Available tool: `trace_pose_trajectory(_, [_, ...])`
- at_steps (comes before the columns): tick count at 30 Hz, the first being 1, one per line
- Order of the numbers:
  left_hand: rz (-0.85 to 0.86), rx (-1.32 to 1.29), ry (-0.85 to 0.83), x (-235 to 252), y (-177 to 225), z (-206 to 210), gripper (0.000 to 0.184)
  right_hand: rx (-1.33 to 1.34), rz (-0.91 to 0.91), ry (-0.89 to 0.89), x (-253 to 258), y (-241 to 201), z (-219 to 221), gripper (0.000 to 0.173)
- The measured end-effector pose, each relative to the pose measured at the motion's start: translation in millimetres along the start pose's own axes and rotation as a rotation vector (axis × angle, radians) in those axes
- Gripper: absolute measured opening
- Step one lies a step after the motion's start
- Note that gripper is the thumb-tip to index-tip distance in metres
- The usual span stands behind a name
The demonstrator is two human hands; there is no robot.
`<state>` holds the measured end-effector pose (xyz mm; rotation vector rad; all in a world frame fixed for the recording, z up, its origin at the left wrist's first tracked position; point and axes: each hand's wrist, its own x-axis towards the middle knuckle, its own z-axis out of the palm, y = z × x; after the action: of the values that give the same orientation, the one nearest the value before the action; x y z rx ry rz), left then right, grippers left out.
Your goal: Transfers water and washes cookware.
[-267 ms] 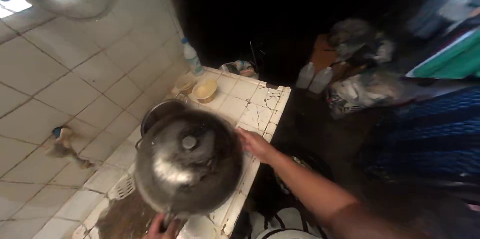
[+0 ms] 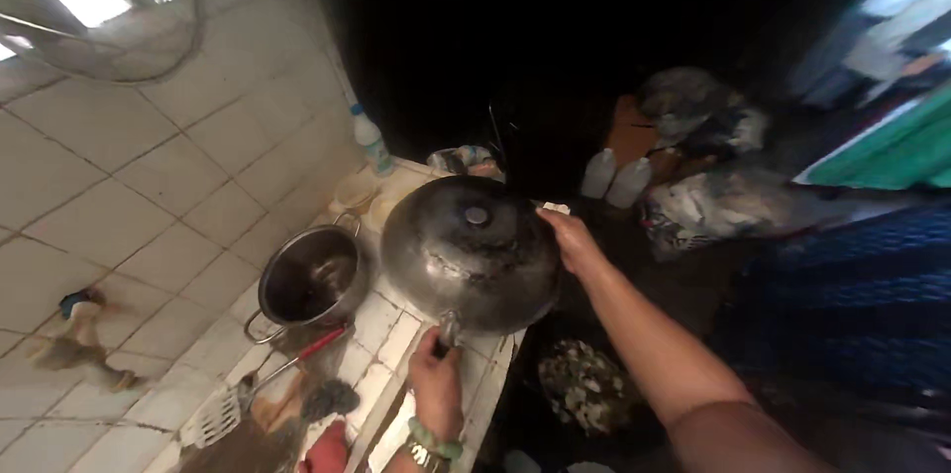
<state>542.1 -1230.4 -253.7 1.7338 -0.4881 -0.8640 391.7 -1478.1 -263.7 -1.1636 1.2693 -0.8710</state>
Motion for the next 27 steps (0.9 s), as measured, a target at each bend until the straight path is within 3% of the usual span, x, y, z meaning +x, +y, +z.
trace_pose_trajectory(6, [-0.091, -0.053, -0.139, 35, -13, 51, 0.029, -0.061, 0.034, 0.041, 62, 6, -30, 0.041])
trace_pose_trajectory(12, [-0.015, 0.118, -0.214, 67, -18, 52, 0.033, -0.098, 0.005, 0.032, 81, 23, -29, 0.046])
trace_pose_trajectory(16, [0.071, 0.248, -0.331, 72, -17, 48, 0.037, -0.298, -0.039, -0.037, 90, 21, -26, 0.045])
trace_pose_trajectory(20, [0.021, 0.3, -0.382, 71, -12, 42, 0.052, -0.405, -0.043, -0.026, 91, 16, -27, 0.048])
trace_pose_trajectory(24, [-0.035, 0.267, -0.348, 72, -13, 32, 0.058, -0.486, -0.073, -0.005, 88, 15, -25, 0.051])
trace_pose_trajectory(27, [0.017, 0.205, -0.165, 77, -3, 4, 0.055, -0.496, -0.111, 0.01, 84, 12, -20, 0.051])
